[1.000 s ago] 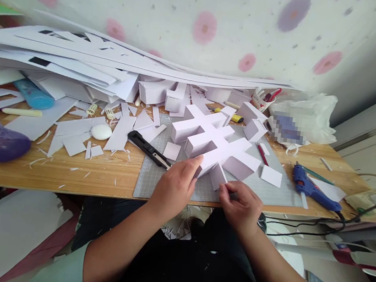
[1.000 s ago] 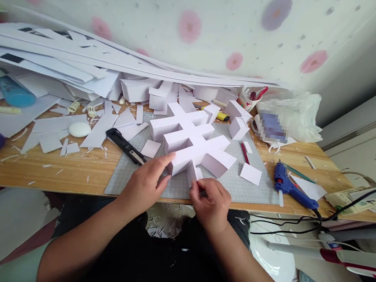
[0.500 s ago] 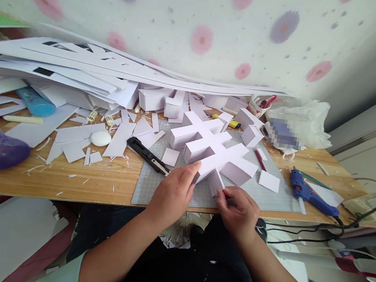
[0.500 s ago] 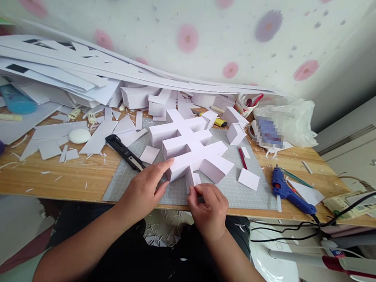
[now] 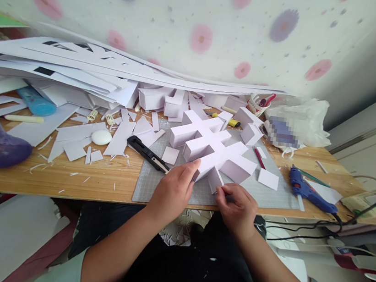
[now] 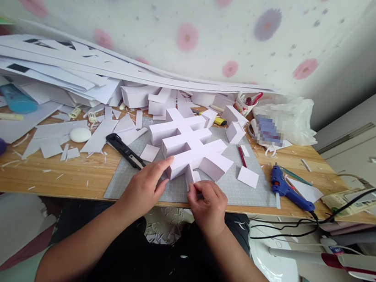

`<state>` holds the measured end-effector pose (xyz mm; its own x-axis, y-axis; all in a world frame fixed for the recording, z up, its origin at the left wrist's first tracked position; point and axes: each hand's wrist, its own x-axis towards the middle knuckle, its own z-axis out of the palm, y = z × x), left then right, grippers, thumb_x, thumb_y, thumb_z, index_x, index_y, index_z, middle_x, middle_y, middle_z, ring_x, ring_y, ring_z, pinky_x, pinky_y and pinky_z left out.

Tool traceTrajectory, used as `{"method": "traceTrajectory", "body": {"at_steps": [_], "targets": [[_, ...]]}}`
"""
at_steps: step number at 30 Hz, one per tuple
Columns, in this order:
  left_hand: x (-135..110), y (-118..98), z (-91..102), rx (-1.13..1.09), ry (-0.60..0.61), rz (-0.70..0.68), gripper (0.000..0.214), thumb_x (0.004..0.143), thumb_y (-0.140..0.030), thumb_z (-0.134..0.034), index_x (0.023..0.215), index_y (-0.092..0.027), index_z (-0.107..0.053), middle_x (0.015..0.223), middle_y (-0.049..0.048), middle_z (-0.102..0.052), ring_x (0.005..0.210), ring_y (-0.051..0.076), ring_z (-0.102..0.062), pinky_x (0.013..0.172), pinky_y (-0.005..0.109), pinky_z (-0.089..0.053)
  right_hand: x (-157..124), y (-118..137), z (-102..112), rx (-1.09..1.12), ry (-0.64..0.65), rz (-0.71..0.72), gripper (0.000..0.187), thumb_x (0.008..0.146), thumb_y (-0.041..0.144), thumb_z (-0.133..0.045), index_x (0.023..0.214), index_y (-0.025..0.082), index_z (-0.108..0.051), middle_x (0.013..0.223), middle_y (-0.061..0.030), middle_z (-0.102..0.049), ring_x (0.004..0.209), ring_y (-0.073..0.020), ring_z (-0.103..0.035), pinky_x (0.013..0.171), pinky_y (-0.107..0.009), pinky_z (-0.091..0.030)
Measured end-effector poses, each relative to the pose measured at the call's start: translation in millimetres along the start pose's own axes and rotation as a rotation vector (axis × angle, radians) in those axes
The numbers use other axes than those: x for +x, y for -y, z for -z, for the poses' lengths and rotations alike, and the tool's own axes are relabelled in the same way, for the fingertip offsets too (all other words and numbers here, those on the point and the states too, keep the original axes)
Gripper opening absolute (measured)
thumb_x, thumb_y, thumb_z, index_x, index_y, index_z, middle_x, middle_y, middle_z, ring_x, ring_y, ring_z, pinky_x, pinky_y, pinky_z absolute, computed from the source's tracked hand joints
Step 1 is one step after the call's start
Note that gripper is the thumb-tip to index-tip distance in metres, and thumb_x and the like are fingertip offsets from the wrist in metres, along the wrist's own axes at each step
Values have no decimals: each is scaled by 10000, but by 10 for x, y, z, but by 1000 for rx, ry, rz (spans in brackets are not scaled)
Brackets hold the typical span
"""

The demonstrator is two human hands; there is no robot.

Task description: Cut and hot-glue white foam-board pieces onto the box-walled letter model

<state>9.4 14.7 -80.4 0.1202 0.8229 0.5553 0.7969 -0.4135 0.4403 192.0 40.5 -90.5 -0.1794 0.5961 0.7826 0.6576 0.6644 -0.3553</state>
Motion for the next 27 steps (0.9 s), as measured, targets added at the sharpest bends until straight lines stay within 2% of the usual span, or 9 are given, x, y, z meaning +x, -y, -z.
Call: {"method": "traceTrajectory", "body": {"at_steps": [27], "targets": [[-12,-2,12,0,6,-11,565,821,-44,-536,1345,-172,-369,1150,100,-621,1068,220,-587,918,387,-510,-14,-7,-10,-21,2,30,143,789,153,-625,669,208,-571,590,8,-642,547,-136,-624,520,-236,-491]]}}
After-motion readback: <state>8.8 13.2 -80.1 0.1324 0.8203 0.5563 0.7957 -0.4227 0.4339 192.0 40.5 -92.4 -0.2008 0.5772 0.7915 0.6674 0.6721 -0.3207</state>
